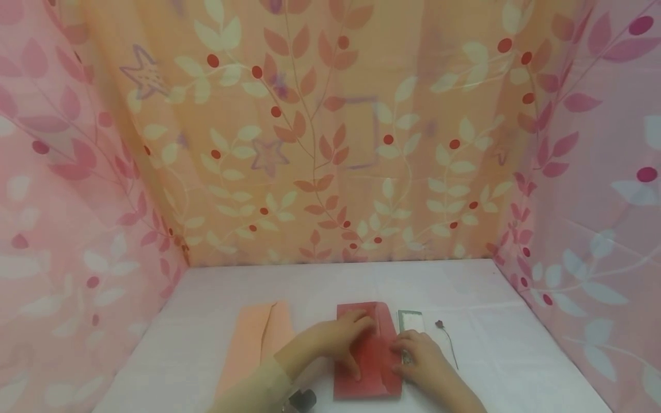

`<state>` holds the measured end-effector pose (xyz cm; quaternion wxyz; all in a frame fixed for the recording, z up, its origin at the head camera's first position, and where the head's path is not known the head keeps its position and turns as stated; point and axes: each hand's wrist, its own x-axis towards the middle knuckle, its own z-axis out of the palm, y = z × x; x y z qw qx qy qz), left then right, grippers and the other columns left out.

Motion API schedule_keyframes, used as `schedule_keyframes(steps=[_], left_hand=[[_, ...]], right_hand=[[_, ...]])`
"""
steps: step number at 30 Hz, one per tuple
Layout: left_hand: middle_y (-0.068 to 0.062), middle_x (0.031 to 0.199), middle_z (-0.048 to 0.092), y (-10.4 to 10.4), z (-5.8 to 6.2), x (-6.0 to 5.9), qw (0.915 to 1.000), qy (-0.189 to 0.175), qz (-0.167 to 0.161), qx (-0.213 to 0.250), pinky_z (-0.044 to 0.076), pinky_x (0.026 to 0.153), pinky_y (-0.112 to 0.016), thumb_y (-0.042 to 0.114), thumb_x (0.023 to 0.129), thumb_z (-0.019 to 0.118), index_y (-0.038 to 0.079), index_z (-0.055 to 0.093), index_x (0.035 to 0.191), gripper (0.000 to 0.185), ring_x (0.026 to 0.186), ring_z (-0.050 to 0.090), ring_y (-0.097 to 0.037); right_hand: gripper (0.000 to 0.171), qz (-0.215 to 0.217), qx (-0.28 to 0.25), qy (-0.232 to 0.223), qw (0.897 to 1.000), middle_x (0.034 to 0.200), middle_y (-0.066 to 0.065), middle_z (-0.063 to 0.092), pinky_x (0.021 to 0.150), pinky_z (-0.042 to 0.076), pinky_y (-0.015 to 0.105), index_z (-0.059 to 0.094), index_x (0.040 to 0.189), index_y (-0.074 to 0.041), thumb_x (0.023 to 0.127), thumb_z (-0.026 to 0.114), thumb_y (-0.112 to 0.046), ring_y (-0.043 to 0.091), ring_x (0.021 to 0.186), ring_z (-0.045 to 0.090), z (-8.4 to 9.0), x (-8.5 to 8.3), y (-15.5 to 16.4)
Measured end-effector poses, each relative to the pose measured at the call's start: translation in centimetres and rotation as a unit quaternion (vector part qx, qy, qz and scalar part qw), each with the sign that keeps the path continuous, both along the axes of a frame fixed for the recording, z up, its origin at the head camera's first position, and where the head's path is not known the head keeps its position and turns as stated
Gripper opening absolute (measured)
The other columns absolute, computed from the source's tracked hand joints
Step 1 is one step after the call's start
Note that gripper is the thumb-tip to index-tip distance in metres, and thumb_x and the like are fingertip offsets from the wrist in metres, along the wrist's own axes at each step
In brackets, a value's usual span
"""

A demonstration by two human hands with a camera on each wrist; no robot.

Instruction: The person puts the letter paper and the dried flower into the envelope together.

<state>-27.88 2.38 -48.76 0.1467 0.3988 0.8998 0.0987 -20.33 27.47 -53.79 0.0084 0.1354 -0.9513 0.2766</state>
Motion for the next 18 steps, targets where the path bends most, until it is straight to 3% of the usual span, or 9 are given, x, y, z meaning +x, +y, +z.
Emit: schedule_keyframes(steps=[11,18], left_hand=[[0.004,0.162,0.031,-0.62,-0.92,0.11,0.9997,0.003,0.000,0.023,0.054,0.099,-0.040,0.064,0.064,0.089,0.041,0.039,0.145,0.098,0.143,0.037,-0.016],[0.006,0.161,0.032,-0.42,-0.61,0.17,0.9998,0.016,0.004,0.015,0.056,0.095,-0.041,0.064,0.063,0.090,0.044,0.039,0.145,0.099,0.144,0.038,-0.018]], right_hand=[[0.038,0.018,-0.004,0.023,1.000,0.125,-0.011,0.062,0.098,0.050,0.050,0.072,0.115,-0.030,0.085,0.078,-0.053,0.022,0.116,0.057,-0.10,0.44,0.32],[0.037,0.013,-0.043,0.016,0.999,0.123,-0.013,0.064,0.096,0.053,0.039,0.069,0.121,-0.031,0.089,0.078,-0.045,0.013,0.113,0.059,0.59,0.44,0.96]])
